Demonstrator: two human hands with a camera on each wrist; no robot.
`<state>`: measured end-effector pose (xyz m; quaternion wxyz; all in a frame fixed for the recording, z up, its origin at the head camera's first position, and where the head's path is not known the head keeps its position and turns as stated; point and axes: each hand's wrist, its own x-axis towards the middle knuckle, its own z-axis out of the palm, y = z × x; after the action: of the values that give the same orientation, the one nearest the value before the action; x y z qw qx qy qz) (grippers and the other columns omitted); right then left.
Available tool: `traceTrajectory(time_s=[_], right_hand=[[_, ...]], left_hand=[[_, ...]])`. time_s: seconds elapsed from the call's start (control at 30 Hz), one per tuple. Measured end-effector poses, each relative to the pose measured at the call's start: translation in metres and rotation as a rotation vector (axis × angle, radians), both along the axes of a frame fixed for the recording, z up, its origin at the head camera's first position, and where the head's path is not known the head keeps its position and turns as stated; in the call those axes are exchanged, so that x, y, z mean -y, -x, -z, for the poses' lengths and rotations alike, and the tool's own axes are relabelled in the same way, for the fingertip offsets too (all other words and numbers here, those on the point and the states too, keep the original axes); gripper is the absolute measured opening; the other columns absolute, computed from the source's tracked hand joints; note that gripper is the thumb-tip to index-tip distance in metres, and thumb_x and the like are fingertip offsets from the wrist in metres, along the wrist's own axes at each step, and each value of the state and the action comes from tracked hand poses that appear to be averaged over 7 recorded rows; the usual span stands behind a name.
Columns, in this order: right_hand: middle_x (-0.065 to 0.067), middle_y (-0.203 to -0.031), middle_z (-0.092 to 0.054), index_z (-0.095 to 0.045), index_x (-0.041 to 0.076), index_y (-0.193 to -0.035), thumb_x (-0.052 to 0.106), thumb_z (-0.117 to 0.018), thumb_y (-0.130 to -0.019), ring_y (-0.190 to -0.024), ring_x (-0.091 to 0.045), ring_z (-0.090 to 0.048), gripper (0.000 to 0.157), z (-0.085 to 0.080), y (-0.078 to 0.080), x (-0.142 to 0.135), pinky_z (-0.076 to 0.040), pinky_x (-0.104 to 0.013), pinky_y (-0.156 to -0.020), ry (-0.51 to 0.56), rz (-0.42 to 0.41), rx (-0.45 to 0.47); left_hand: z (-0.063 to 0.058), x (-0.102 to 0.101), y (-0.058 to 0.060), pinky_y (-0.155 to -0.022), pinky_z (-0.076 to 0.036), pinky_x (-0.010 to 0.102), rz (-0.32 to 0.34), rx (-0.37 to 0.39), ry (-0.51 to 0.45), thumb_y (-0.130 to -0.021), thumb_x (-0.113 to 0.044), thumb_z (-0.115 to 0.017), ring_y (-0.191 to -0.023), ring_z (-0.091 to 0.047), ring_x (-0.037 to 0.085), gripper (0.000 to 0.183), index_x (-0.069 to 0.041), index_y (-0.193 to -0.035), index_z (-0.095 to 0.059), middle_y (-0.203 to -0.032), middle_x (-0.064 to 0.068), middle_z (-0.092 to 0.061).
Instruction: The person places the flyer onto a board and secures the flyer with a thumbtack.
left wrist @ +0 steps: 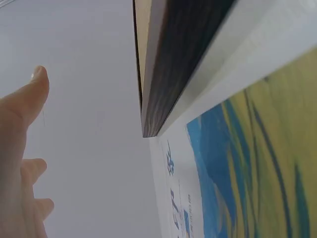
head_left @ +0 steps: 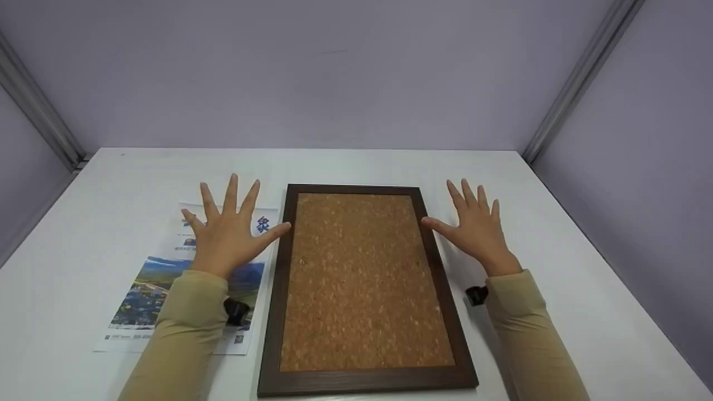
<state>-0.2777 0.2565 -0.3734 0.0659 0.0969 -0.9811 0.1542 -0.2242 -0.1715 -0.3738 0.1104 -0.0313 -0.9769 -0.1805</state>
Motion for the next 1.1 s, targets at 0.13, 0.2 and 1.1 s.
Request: traceTrajectory(time_s=[0.13,0.2,1.1], right_hand=[[-0.016,-0.167,-0.008,-0.009,0.021,-0.161,0.072,-0.052,-0.089,-0.152,-0.046,0.0,0.098,0.0,-0.001,0.0,0.002,-0.068,-0.117,0.074,-0.03,0.045],[-0.015,-0.167,-0.009,-0.009,0.021,-0.161,0.071,-0.051,-0.09,-0.152,-0.045,-0.001,0.096,0.0,-0.001,0.0,0.001,-0.066,-0.119,0.115,-0.051,0.087],[-0.022,-0.164,-0.012,-0.022,0.016,-0.159,0.06,-0.062,-0.09,-0.15,-0.05,-0.002,0.091,0.02,-0.005,-0.016,-0.004,-0.07,-0.116,0.105,-0.23,0.433]], left_hand=[[-0.005,0.006,-0.003,-0.102,0.008,0.084,-0.002,0.063,-0.048,-0.083,-0.08,-0.05,-0.145,0.02,0.054,0.104,-0.025,-0.161,-0.007,-0.167,0.014,0.008],[-0.007,0.009,-0.005,-0.101,0.007,0.085,-0.005,0.09,-0.072,-0.084,-0.079,-0.051,-0.144,0.021,0.055,0.106,-0.024,-0.161,-0.004,-0.167,0.015,0.01],[0.008,0.088,-0.014,-0.093,-0.029,0.078,-0.134,0.46,-0.155,-0.086,-0.058,-0.067,-0.119,-0.031,0.061,0.107,0.001,-0.156,-0.013,-0.147,0.039,-0.026]])
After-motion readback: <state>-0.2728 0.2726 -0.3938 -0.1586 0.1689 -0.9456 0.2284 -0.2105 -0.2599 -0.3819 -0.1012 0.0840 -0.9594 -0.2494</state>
